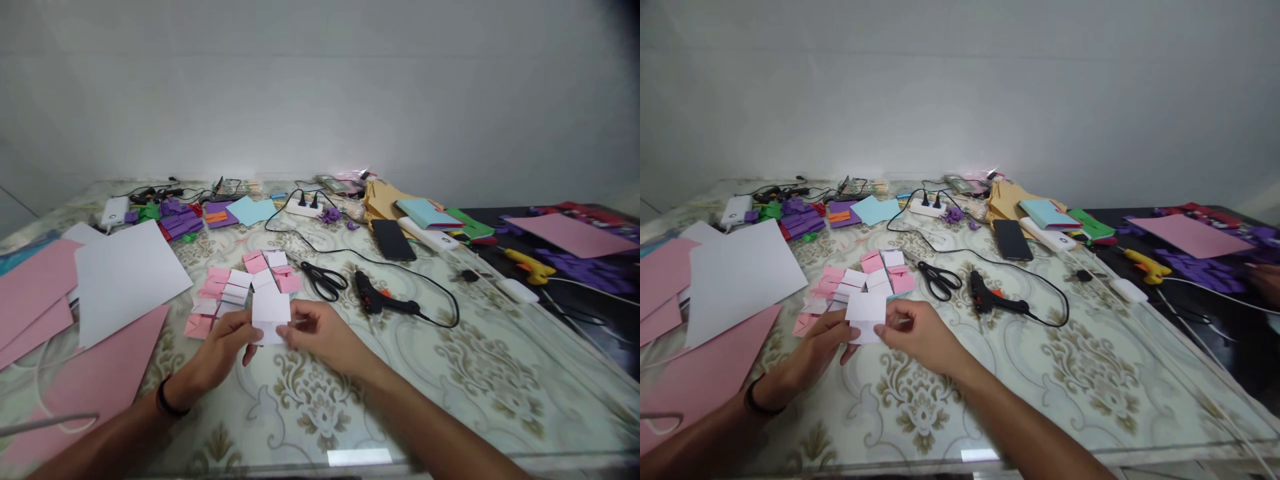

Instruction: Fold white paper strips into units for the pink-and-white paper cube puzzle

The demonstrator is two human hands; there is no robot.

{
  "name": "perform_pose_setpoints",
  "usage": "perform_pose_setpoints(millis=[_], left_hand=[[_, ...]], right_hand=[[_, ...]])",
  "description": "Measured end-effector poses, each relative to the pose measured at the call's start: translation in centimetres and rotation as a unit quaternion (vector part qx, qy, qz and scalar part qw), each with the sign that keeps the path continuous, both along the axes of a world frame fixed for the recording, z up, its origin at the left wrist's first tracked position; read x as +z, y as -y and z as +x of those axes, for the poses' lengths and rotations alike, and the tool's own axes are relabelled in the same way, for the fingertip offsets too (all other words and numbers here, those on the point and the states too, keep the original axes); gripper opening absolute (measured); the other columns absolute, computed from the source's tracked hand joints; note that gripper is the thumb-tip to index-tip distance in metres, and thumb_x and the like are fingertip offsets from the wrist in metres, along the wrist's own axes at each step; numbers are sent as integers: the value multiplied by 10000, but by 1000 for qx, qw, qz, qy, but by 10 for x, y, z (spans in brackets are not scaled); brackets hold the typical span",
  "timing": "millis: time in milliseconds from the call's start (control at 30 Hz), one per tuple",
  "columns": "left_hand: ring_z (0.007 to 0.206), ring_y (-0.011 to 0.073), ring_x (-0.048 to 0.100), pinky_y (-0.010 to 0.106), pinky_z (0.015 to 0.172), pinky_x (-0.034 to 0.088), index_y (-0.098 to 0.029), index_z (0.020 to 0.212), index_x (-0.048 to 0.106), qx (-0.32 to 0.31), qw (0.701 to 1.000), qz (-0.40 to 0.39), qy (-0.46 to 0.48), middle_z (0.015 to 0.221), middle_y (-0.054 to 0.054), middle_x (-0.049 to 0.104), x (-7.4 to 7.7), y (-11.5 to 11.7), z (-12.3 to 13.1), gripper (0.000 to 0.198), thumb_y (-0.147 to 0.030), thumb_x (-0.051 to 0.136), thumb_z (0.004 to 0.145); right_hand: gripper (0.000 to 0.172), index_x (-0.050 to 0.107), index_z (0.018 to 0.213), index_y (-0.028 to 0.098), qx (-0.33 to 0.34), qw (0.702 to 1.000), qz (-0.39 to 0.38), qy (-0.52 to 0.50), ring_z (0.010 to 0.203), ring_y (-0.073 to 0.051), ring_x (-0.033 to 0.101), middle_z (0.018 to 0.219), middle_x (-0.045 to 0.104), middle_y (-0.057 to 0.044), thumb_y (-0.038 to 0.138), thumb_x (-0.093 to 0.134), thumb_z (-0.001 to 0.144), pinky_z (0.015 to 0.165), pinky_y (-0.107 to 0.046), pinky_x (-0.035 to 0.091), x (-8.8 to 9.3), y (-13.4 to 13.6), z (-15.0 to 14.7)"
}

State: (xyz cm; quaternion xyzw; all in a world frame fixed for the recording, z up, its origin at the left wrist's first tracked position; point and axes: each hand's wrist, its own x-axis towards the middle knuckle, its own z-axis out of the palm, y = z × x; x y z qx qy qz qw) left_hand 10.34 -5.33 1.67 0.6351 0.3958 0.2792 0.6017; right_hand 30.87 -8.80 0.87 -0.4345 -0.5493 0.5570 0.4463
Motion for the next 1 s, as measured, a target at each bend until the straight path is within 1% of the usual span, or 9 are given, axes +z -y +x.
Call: perform_pose_setpoints(millis=[100, 167, 300, 400, 567, 733, 800, 933, 1000], left_hand=[[512, 111, 451, 241, 509, 360, -179, 607, 568, 3, 999, 49, -17, 538, -26, 498, 0, 0, -3, 262, -334, 600, 817], [516, 104, 471, 228, 523, 363, -171, 604, 578, -2, 996, 83, -39, 525, -30, 514, -1, 0, -4, 293, -313, 634, 854], [488, 99, 534, 223, 500, 410, -155, 823, 755, -26, 997, 59, -29, 655, -2, 644, -5, -1, -3, 204, -309, 641, 894], [493, 111, 558, 236, 508, 430, -170, 1098, 815, -10, 999, 13, 45, 702, 17, 685, -8, -4, -2, 295, -312, 695, 869], [702, 175, 596, 288, 650, 490, -175, 1025, 866, 16, 975, -23, 219, 738, 67, 689, -2, -6, -4, 306, -374, 687, 878], [821, 194, 636, 293, 762, 510, -190, 955, 857, 63, 974, -105, 189, 853, 68, 749, 0, -6, -3, 246, -383, 838, 803], [768, 173, 638, 269, 724, 496, -189, 968, 837, 64, 974, -128, 176, 838, 54, 763, -2, -7, -2, 272, -315, 907, 737], [802, 182, 669, 262, 728, 505, -196, 1065, 795, 76, 972, -123, 187, 904, 63, 787, -6, -11, -1, 357, -291, 915, 742], [839, 186, 678, 260, 740, 517, -217, 1121, 779, 86, 972, -115, 187, 965, 62, 794, -9, -13, -1, 411, -288, 919, 741]], right_hand=[[457, 669, 1033, 225, 29, 991, -12, -132, 776, -156, 540, 899, 600, -9, 469, 901, 725, 680, -266, 459, 4, -3, 6], [480, 698, 1075, 256, 9, 987, 11, -161, 806, -161, 525, 917, 573, -5, 476, 920, 711, 700, -269, 443, 6, -4, 9], [223, 790, 836, 242, -43, 990, 93, -96, 746, -160, 475, 777, 511, 9, 432, 893, 779, 700, -288, 397, 8, -6, 12], [171, 828, 842, 254, -31, 987, 135, -77, 761, -172, 517, 776, 568, -9, 415, 875, 813, 736, -311, 421, 8, -6, 12], [158, 844, 862, 269, -38, 983, 171, -50, 841, -193, 588, 872, 635, -43, 425, 853, 841, 811, -337, 469, 6, -5, 11], [49, 840, 903, 274, -44, 980, 195, 23, 902, -188, 617, 945, 636, -38, 259, 806, 872, 864, -331, 470, 8, -2, 11], [147, 836, 925, 276, -39, 976, 208, 56, 929, -187, 629, 971, 638, -36, 162, 770, 859, 892, -331, 471, 10, -1, 11], [411, 828, 986, 296, -34, 967, 225, 115, 1054, -202, 638, 1091, 616, -42, -20, 685, 767, 970, -344, 470, 11, 0, 8], [456, 824, 983, 298, -40, 966, 219, 132, 1115, -212, 628, 1138, 593, -46, -57, 668, 741, 1000, -351, 469, 10, 0, 7]])
